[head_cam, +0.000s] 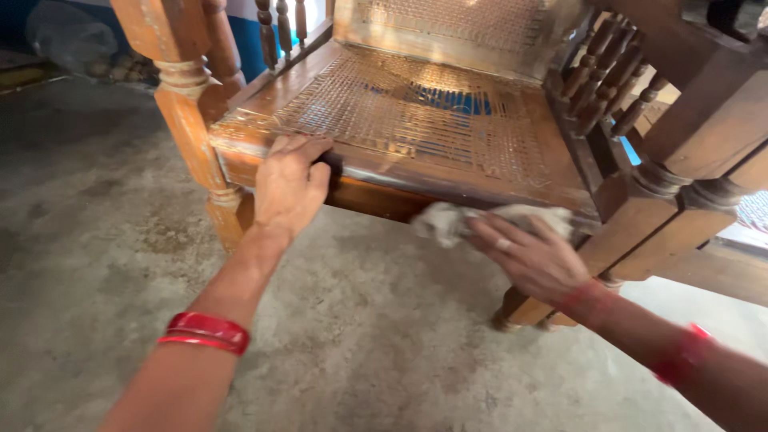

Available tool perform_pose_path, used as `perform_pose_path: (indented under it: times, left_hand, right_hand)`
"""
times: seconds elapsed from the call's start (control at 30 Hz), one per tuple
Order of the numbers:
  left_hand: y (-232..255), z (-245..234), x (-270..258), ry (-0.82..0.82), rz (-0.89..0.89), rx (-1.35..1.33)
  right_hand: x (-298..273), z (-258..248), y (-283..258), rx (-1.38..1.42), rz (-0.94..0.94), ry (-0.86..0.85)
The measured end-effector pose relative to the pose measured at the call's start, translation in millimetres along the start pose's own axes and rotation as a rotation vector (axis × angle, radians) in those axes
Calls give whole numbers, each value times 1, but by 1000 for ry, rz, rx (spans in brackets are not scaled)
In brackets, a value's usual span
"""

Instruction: The person wipes the woven seat and wooden frame of a chair with a cloth, moving from the seat surface to the legs and back to the seat. The chair has a damaged woven seat and is placed on a concrete floor.

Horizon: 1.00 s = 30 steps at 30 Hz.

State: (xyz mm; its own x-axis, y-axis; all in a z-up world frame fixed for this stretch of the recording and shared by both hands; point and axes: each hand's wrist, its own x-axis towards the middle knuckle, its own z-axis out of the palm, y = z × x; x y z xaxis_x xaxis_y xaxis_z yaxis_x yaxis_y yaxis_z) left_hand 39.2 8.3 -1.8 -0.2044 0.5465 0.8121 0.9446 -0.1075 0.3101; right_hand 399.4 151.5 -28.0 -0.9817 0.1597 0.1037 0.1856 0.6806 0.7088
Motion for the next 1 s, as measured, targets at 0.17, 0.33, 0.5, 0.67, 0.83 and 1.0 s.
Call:
perform_pose_path:
  times: [0.17,0.33,0.5,0.67,0.83,1.0]
  left_hand:
    - [-8,8,-2,-2,-10,14]
    - [0,17,0,29,-180,22]
    - [-3,12,-6,4,-94,-8]
    - [0,8,1,-21,-108,52]
    - [10,24,-3,109,-100,106]
    - [4,27,-10,195,15,36]
  right_hand:
    - [-26,40,-12,122,108,-55]
    - [113,24,-64,138,-40,400]
    - [171,-14,-71,272,27,646]
    - [70,10,-10,85,-119,520]
    - [-18,-9,30,898,518,-112]
    - [10,-45,33,678,385,357]
